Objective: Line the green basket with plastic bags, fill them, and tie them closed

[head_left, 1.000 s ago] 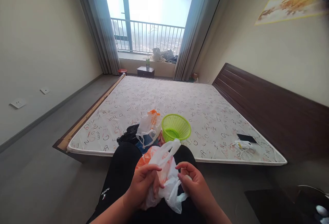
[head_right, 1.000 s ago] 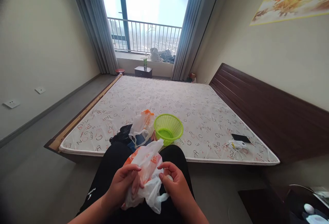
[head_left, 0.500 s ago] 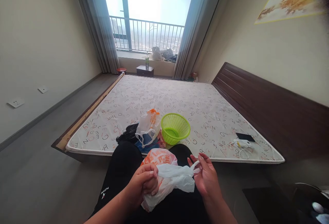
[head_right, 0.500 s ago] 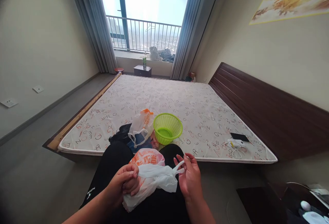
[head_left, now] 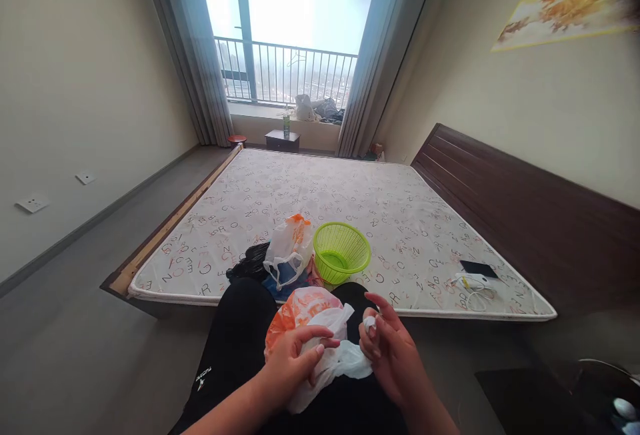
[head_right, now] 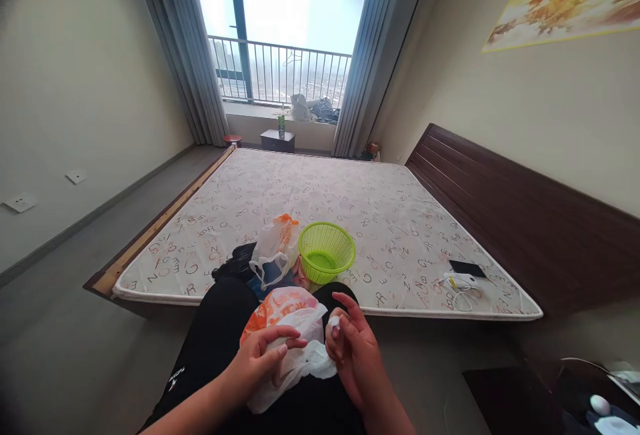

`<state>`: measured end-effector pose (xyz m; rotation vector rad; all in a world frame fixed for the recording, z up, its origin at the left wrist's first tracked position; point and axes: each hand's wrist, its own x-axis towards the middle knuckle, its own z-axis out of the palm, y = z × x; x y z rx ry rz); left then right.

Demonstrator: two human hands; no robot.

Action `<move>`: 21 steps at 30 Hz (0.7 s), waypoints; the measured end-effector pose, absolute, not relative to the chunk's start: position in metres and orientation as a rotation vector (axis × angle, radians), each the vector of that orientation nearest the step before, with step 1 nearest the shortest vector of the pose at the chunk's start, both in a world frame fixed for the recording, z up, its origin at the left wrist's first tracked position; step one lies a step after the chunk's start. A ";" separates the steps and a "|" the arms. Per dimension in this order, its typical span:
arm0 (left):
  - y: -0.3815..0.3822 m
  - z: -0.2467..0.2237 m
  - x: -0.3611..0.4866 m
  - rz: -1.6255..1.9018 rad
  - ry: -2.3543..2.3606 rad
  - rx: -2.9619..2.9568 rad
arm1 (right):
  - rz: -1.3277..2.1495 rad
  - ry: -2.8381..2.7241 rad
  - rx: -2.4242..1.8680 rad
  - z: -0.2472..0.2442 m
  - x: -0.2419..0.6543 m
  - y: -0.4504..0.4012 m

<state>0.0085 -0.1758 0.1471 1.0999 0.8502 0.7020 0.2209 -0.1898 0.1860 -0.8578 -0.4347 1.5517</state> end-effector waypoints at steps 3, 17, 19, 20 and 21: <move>-0.181 0.155 0.017 0.520 0.785 1.375 | 1.623 -0.485 -0.804 0.184 0.210 -0.191; -0.186 0.153 0.022 0.295 0.830 1.765 | 1.518 -0.797 -0.894 0.167 0.172 -0.182; -0.185 0.148 0.019 0.335 0.840 1.688 | 1.377 -0.929 -1.004 0.160 0.179 -0.180; -0.184 0.146 0.018 0.365 0.853 1.644 | 1.303 -1.014 -1.073 0.156 0.183 -0.180; -0.183 0.143 0.017 0.394 0.871 1.587 | 1.235 -1.113 -1.153 0.152 0.187 -0.180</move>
